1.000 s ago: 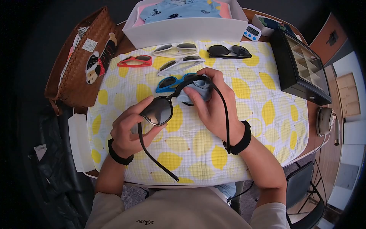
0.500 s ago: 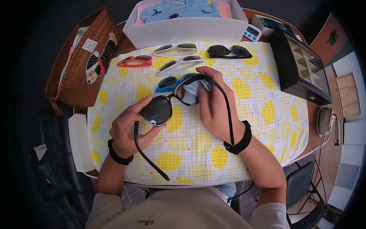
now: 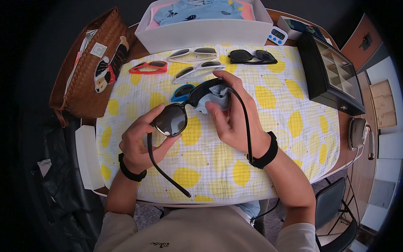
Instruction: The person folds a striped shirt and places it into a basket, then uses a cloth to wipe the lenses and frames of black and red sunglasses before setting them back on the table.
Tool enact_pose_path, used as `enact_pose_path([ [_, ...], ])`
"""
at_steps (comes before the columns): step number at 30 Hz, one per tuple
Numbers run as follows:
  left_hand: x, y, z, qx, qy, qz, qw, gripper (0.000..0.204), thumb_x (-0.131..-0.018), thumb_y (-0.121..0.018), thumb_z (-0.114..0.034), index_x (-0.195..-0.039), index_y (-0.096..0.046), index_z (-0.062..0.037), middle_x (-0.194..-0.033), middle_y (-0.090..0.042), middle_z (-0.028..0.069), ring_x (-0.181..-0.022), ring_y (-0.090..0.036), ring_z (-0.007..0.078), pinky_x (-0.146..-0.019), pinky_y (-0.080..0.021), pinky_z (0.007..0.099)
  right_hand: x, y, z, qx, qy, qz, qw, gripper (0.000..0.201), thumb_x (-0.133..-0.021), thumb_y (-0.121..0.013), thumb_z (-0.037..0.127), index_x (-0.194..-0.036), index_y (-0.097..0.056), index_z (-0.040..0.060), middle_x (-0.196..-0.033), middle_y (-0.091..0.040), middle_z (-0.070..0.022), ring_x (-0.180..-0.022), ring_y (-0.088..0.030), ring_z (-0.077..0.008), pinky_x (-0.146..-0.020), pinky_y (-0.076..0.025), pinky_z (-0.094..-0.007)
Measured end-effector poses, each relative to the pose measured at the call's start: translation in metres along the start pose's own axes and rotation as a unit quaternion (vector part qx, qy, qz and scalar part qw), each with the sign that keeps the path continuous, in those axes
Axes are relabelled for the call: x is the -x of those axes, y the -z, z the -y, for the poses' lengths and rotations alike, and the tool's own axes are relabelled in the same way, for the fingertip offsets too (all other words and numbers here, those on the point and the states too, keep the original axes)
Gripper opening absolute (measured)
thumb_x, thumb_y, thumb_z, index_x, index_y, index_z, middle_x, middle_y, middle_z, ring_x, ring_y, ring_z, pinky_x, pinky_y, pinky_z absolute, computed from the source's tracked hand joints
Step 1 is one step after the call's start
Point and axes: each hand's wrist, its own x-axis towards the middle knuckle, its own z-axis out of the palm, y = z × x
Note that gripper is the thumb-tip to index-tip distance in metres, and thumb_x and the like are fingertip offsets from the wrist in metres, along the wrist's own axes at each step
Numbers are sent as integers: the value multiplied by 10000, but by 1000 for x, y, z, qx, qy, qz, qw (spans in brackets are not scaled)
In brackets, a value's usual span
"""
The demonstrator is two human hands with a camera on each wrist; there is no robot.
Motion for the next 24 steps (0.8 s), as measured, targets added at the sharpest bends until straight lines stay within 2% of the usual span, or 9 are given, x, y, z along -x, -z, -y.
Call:
enact_pose_path([
  [4,-1,-1,-1,-15,-17,-4,1000,630,-718,-973,-83,-1106,-478,-42,-1267,-698,310,-999,-766,382,-763,-647,387,0,-3,1,-10,-8,-10,1000,597,-917,-763,51,-1438,-478,-3,-968,-667,-156,-650,-600,-183,-597,-500,-290],
  [7,-2,1,-1,-16,-17,15,1000,628,-725,-966,-80,-1115,-475,-50,-1277,-696,303,-987,-767,383,-759,-646,390,0,-5,0,7,-19,-25,999,605,-905,-825,112,-1395,-489,-1,-968,-698,-158,-671,-661,-196,-597,-520,-295],
  [9,-1,0,0,3,-23,15,1000,620,-728,-960,-78,-1113,-475,-58,-1293,-689,299,-974,-768,380,-748,-642,390,0,-5,-3,15,6,-45,999,596,-892,-863,160,-1339,-505,-2,-968,-727,-172,-715,-720,-215,-600,-540,-300],
  [13,1,1,1,9,-21,19,1000,615,-730,-955,-76,-1111,-473,-62,-1304,-683,301,-967,-767,378,-734,-638,386,-1,-4,4,14,-21,-42,999,565,-893,-869,180,-1299,-519,3,-971,-742,-180,-766,-753,-229,-616,-554,-306],
  [19,0,0,1,9,-31,25,999,616,-736,-953,-83,-1114,-467,-60,-1311,-678,309,-964,-766,378,-730,-635,386,-1,-4,0,40,-13,-65,997,427,-938,-818,133,-1253,-558,10,-869,-736,-162,-713,-736,-200,-610,-548,-299],
  [21,-1,0,0,8,-33,25,999,619,-737,-954,-88,-1117,-467,-57,-1312,-676,313,-966,-766,380,-734,-634,387,-2,-6,-8,46,47,-93,993,323,-982,-750,84,-1239,-573,0,-819,-723,-150,-649,-695,-179,-585,-521,-294],
  [24,-1,0,-1,0,-28,25,999,628,-734,-958,-96,-1122,-466,-53,-1310,-678,312,-969,-766,379,-736,-635,386,-2,-2,2,79,15,-82,993,272,-1016,-680,50,-1259,-574,-7,-790,-706,-129,-598,-645,-175,-560,-489,-294],
])
